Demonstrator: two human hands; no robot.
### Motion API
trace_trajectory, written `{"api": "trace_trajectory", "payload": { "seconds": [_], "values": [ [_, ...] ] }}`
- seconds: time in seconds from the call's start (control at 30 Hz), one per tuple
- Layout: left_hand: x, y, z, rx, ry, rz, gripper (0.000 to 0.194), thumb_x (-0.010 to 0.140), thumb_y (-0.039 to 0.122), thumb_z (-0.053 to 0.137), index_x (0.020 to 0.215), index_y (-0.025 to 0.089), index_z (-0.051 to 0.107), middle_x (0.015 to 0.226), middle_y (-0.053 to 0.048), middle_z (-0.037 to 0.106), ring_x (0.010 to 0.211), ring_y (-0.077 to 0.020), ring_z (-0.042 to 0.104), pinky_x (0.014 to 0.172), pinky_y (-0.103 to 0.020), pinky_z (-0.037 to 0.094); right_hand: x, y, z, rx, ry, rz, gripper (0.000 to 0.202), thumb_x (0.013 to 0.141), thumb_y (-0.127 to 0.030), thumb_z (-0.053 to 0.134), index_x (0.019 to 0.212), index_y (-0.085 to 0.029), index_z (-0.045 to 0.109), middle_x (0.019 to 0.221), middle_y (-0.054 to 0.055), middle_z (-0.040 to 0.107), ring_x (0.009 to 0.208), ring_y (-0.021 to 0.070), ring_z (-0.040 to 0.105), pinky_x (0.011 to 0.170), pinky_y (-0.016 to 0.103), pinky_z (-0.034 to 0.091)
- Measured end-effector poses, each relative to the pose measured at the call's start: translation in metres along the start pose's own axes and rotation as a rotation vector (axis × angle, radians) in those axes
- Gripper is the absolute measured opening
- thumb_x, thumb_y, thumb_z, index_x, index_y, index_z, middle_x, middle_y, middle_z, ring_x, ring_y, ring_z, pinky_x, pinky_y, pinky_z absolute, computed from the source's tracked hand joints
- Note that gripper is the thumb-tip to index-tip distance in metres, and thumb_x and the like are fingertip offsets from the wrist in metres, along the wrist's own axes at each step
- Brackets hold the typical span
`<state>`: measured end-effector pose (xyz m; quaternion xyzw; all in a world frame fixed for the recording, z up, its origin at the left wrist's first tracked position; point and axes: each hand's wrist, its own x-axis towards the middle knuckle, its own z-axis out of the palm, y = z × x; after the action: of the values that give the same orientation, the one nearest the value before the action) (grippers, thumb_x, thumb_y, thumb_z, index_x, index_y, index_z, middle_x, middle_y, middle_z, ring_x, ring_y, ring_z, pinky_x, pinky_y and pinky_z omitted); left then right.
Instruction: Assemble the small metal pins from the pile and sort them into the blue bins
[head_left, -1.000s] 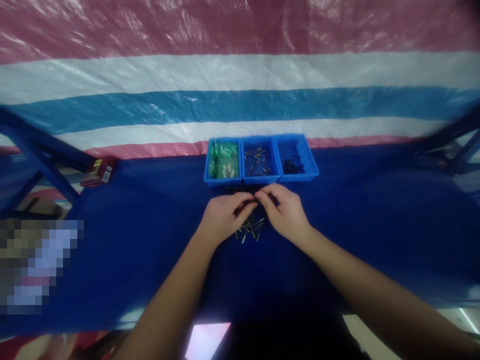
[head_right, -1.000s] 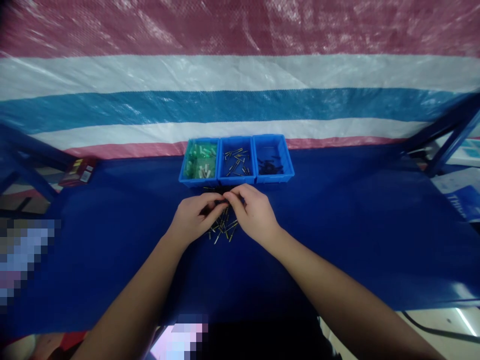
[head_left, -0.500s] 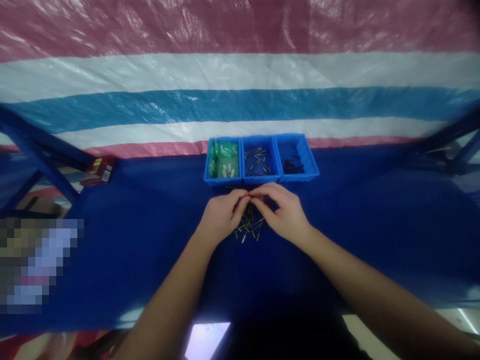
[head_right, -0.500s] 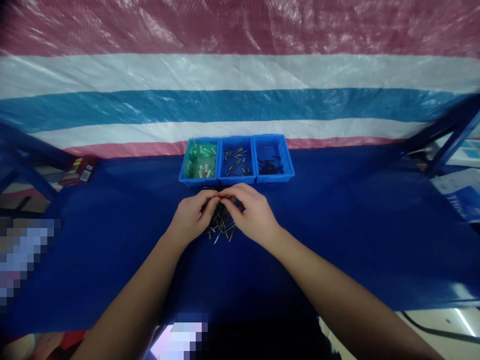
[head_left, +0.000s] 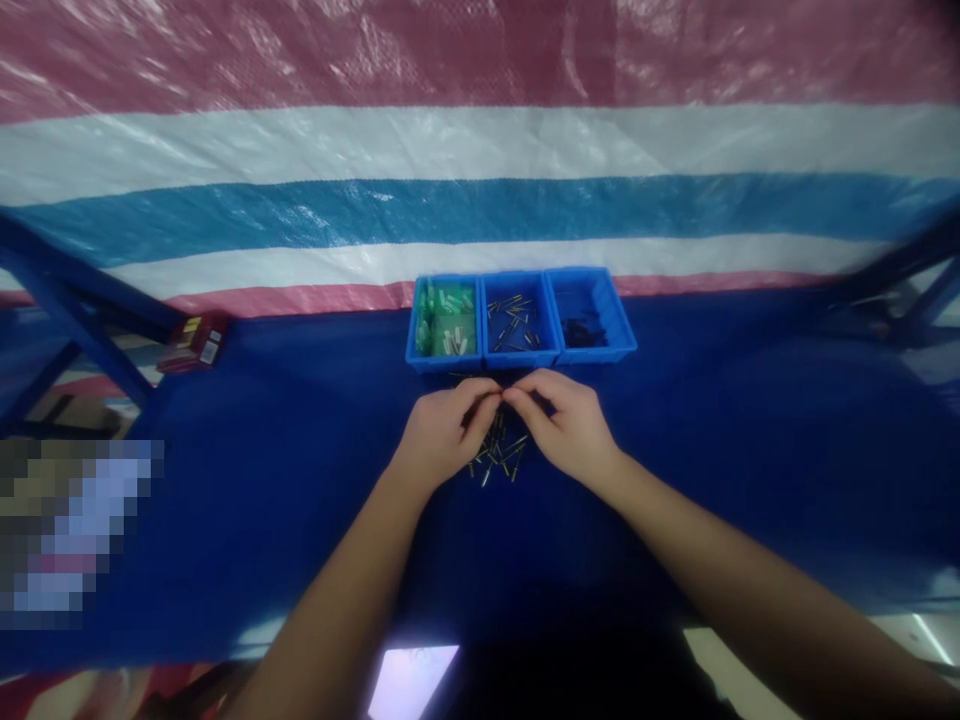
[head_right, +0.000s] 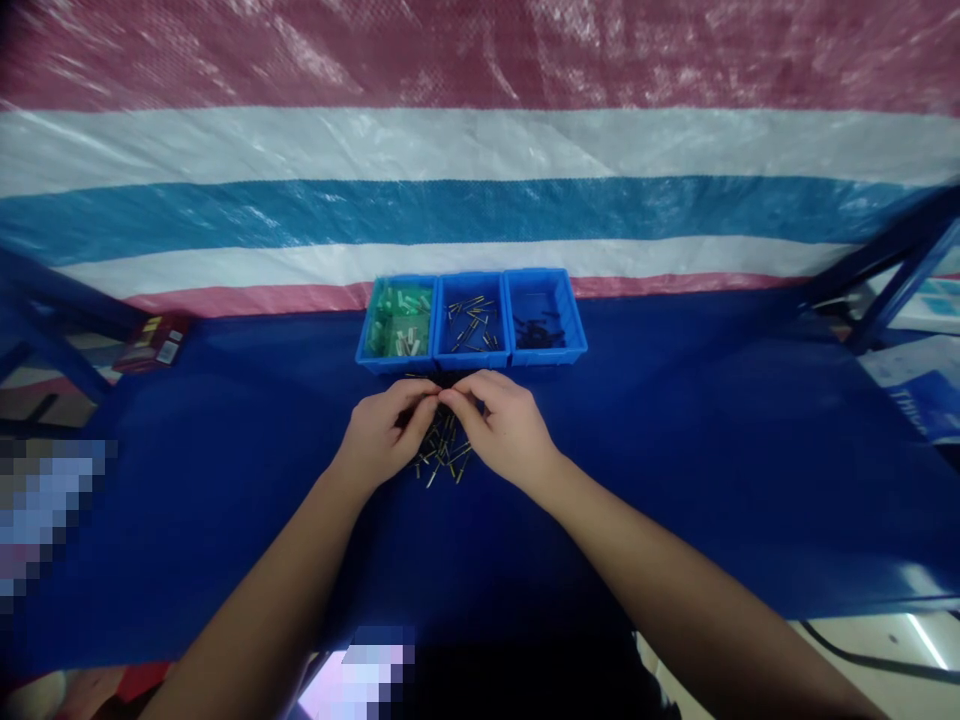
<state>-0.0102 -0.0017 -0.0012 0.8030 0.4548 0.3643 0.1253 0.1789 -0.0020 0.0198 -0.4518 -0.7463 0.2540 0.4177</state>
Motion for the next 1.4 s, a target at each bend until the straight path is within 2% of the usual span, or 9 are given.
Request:
{"api": "trace_trajectory", "payload": {
  "seconds": [0.1, 0.17, 0.27, 0.4, 0.57, 0.73, 1.07, 1.2, 1.4],
  "values": [
    [0.0006, -0.0017, 0.0006, 0.01, -0.003, -0.005, 0.017, 0.099, 0.029, 0.051, 0.106, 0.02, 0.063, 0.08, 0.0, 0.073, 0.063, -0.0109, 0.067, 0.062, -0.021, 0.048, -0.0008, -0.0002, 0.0017, 0.001, -0.011, 0.017, 0.014, 0.095, -0.029, 0.061, 0.085, -0.021, 0.068, 0.082, 0.003, 0.07, 0.075, 0.0165, 0.065, 0.069, 0.03, 0.051],
    [0.0013, -0.0019, 0.0001, 0.005, 0.003, -0.006, 0.017, 0.1, 0.03, 0.05, 0.105, 0.02, 0.062, 0.081, 0.0, 0.073, 0.063, -0.0106, 0.067, 0.062, -0.021, 0.048, -0.0015, 0.0002, 0.0029, 0.021, -0.006, 0.017, 0.008, 0.093, -0.027, 0.063, 0.094, -0.022, 0.069, 0.088, 0.003, 0.071, 0.078, 0.0165, 0.066, 0.068, 0.029, 0.053],
    [0.0021, -0.0007, -0.0012, -0.01, -0.003, -0.019, 0.019, 0.1, 0.031, 0.049, 0.101, 0.019, 0.063, 0.078, 0.001, 0.072, 0.062, -0.0106, 0.066, 0.06, -0.021, 0.047, -0.0023, 0.0011, 0.0033, 0.054, -0.011, -0.006, 0.011, 0.092, -0.023, 0.065, 0.102, -0.022, 0.069, 0.094, 0.003, 0.072, 0.078, 0.0158, 0.066, 0.07, 0.029, 0.054],
    [0.0027, 0.0008, -0.0022, -0.035, -0.032, -0.024, 0.024, 0.102, 0.034, 0.046, 0.099, 0.019, 0.065, 0.072, 0.001, 0.07, 0.061, -0.0111, 0.066, 0.059, -0.022, 0.046, -0.0018, 0.0014, 0.0015, 0.044, -0.031, -0.044, 0.008, 0.093, -0.022, 0.062, 0.097, -0.023, 0.07, 0.095, 0.004, 0.073, 0.079, 0.0164, 0.066, 0.07, 0.03, 0.054],
    [0.0016, 0.0007, -0.0028, -0.035, -0.024, -0.011, 0.023, 0.1, 0.034, 0.047, 0.099, 0.019, 0.066, 0.078, -0.001, 0.072, 0.063, -0.0116, 0.066, 0.062, -0.023, 0.048, 0.0006, 0.001, -0.0002, 0.041, -0.017, -0.064, 0.01, 0.095, -0.025, 0.062, 0.087, -0.023, 0.069, 0.089, 0.003, 0.073, 0.083, 0.0177, 0.067, 0.078, 0.033, 0.054],
    [-0.0007, 0.0016, -0.0012, -0.092, 0.007, -0.048, 0.021, 0.097, 0.033, 0.054, 0.112, 0.021, 0.064, 0.085, 0.0, 0.074, 0.065, -0.0111, 0.068, 0.064, -0.022, 0.051, 0.0008, 0.0018, -0.0008, 0.051, -0.019, -0.032, 0.016, 0.097, -0.027, 0.06, 0.084, -0.021, 0.068, 0.084, 0.003, 0.071, 0.078, 0.0165, 0.066, 0.073, 0.031, 0.052],
    [-0.0004, 0.0009, 0.0003, -0.066, 0.05, 0.009, 0.019, 0.096, 0.028, 0.057, 0.112, 0.022, 0.064, 0.08, 0.001, 0.074, 0.065, -0.0103, 0.068, 0.068, -0.021, 0.053, -0.0008, 0.0028, -0.0007, 0.063, -0.092, -0.011, 0.026, 0.1, -0.03, 0.054, 0.079, -0.019, 0.066, 0.082, 0.003, 0.07, 0.076, 0.0155, 0.064, 0.072, 0.029, 0.049],
    [-0.001, -0.0002, 0.0018, -0.07, 0.072, 0.028, 0.017, 0.096, 0.028, 0.057, 0.11, 0.022, 0.065, 0.088, 0.0, 0.076, 0.07, -0.0104, 0.07, 0.07, -0.021, 0.053, -0.0007, 0.0032, -0.0004, 0.057, -0.103, -0.005, 0.027, 0.1, -0.03, 0.052, 0.079, -0.019, 0.066, 0.081, 0.003, 0.069, 0.075, 0.0149, 0.064, 0.071, 0.029, 0.049],
    [-0.0003, -0.0011, 0.0007, -0.036, 0.023, 0.015, 0.016, 0.098, 0.031, 0.054, 0.104, 0.02, 0.064, 0.075, 0.002, 0.071, 0.061, -0.01, 0.066, 0.061, -0.02, 0.048, -0.0007, 0.0009, 0.0003, 0.052, -0.021, 0.005, 0.012, 0.096, -0.028, 0.059, 0.092, -0.02, 0.069, 0.088, 0.004, 0.071, 0.079, 0.0161, 0.066, 0.071, 0.029, 0.052]
  ]
}}
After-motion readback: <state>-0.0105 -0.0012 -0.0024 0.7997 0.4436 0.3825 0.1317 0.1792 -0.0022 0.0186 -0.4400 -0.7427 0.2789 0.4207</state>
